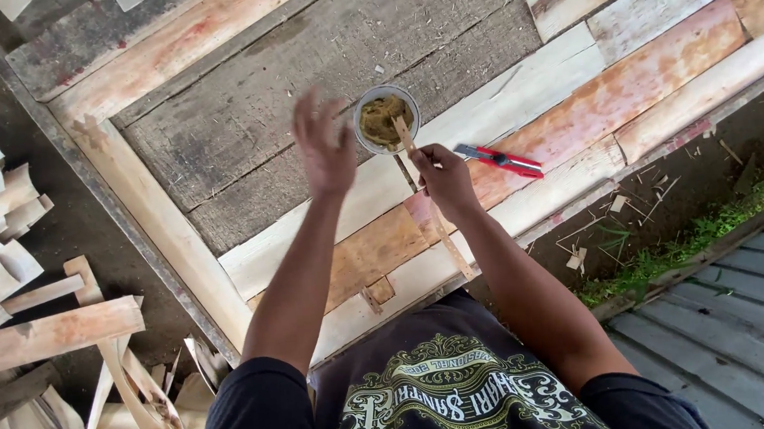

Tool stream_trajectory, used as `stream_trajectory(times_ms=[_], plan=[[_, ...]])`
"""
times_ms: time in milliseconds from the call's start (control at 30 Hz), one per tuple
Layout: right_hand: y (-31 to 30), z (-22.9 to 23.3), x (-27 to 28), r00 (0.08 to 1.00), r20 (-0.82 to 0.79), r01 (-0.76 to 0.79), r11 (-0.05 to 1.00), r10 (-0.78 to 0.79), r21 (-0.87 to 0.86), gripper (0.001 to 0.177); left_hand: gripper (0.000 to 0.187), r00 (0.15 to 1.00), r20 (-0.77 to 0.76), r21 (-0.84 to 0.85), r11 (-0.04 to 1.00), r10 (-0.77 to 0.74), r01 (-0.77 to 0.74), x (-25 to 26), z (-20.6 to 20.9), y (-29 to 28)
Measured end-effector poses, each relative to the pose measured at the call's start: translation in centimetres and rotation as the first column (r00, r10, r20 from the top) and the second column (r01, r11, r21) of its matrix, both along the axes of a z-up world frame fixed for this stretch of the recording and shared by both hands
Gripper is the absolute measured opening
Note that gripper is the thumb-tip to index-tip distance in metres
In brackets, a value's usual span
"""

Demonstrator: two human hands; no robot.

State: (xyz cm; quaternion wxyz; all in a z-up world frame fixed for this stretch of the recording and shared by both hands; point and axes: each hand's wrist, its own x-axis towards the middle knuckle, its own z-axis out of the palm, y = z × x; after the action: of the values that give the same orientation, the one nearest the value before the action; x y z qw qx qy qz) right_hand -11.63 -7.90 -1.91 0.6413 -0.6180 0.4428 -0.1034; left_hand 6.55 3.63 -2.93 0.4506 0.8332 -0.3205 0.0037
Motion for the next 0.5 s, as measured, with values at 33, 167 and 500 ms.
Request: stream_trajectory(times_ms=[33,167,500], plan=[[-0.3,0.3,0.7,1.0,-0.002,-0.003,1.0,0.003,0.005,0.023,0.028,1.0,-0.002,0.005,1.0,0.003,-0.003,-0.9,-0.6,-0.2],[-1.7,0.4,2.7,1.0,-0.007,-0.011,0.998,0.01,-0.064,0.021,0.04,0.987,0.122,0.039,0.994,-0.106,0.102,-3.2,-3.4,-1.3],[-3.1,-2.1,3.6,0.997,0.065,-0.039,0.999,0.037,0.028,0.024,0.015,0.911,-0.404,0.196,0.981,0.084,-0.004,-0.9,-3.1,-5.1]])
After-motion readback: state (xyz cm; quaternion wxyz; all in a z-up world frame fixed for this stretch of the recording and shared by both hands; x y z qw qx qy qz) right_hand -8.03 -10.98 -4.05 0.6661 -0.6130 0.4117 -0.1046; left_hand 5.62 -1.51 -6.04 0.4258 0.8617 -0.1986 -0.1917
